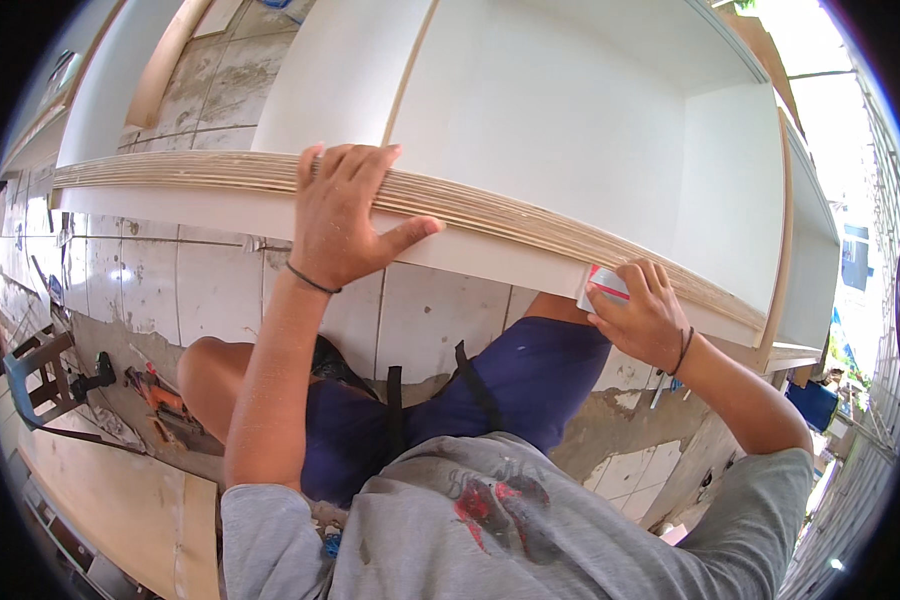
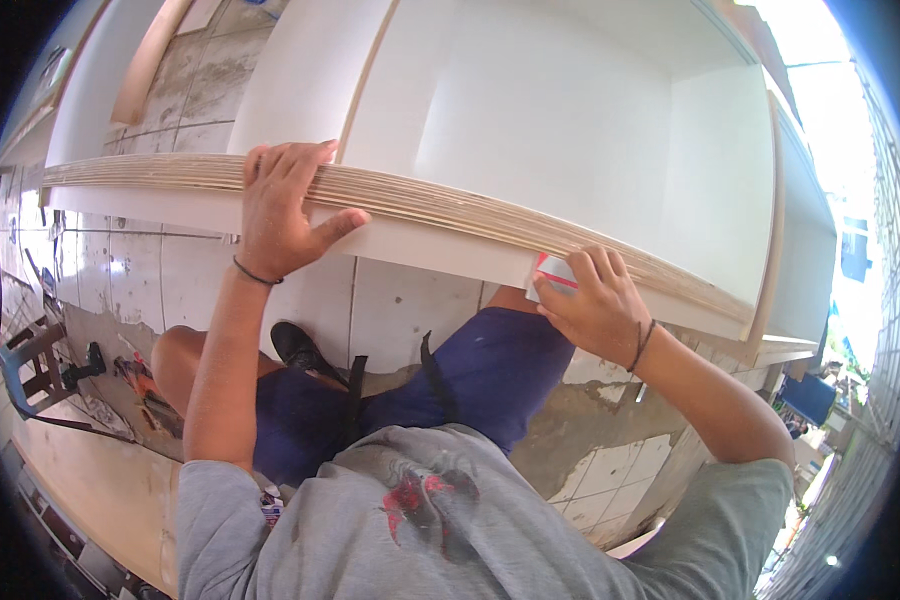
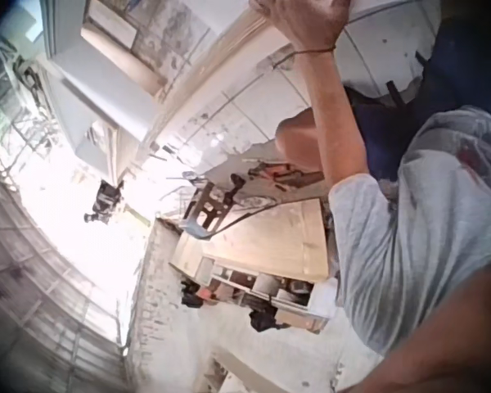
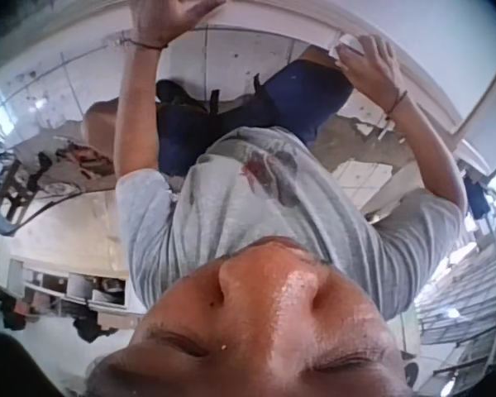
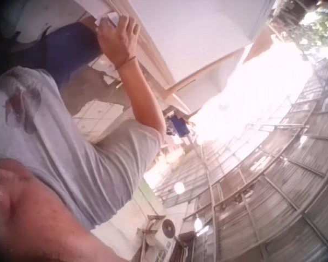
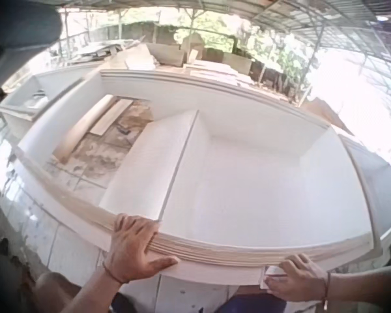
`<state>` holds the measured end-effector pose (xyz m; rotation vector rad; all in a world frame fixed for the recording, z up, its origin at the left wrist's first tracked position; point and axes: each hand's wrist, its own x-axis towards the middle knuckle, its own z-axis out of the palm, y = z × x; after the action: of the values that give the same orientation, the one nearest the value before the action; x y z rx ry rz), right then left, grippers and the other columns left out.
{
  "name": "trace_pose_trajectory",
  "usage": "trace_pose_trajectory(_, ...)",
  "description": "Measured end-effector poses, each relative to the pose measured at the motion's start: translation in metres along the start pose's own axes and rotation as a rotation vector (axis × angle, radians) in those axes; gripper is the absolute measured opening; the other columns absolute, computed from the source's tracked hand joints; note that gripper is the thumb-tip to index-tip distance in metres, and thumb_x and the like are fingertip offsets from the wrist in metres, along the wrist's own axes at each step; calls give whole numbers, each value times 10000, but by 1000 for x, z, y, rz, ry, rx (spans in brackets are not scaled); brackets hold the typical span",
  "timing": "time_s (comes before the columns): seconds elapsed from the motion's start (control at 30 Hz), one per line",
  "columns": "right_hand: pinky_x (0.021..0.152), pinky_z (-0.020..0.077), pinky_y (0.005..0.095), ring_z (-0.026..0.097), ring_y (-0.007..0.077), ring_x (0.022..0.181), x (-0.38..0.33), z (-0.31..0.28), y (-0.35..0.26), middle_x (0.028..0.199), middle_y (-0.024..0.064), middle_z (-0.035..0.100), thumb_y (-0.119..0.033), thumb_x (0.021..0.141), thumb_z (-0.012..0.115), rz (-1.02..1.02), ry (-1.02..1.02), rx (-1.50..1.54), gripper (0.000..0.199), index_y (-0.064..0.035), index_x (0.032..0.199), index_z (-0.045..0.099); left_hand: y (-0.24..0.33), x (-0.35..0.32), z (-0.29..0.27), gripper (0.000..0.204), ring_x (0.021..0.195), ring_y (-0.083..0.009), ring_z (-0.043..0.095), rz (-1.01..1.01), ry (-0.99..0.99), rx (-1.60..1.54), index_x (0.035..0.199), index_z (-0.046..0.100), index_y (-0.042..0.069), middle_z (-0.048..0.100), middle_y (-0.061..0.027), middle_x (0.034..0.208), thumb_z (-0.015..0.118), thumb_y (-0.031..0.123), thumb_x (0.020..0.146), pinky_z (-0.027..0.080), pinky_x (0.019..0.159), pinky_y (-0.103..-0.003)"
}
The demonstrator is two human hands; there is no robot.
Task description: The person applies adhesive strips to the edges of wooden cabinet components, using a square and pencil to mark the length, cutting the strips with scissors, and smoothing the applied strips by hand and with a small block.
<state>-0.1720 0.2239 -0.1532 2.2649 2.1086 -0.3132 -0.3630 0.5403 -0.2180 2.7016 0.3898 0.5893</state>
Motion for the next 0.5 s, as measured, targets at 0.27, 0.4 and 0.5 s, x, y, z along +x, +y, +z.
trace_pose_trajectory(0.27,868,425,449,493,326,978,52,-7,-38,1030,161,482,-243,762,735,-13,1,-5,349,-108,1078,671,-84,-42,-24,574,1141,-296,539,-857,1144,-476,1302,440,-40,521,-188,1267,712,217,867,447,974,-428)
trace_pose_trajectory(0.4,867,423,455,485,327,981,101,-9,-70,1030,160,476,-244,780,720,-40,23,33,353,-109,1101,659,-122,-49,-30,520,1028,-263,592,-1173,1125,-1242,1229,412,-70,540,-185,1185,699,199,889,537,835,-358)
trace_pose_trajectory(0.5,873,419,456,480,327,978,124,-14,-82,1016,155,470,-245,779,720,-63,-16,15,379,-113,1126,643,-121,-53,-33,448,1005,-246,603,-1184,1128,-1220,1173,429,-75,566,-165,1127,665,203,913,532,850,-364)
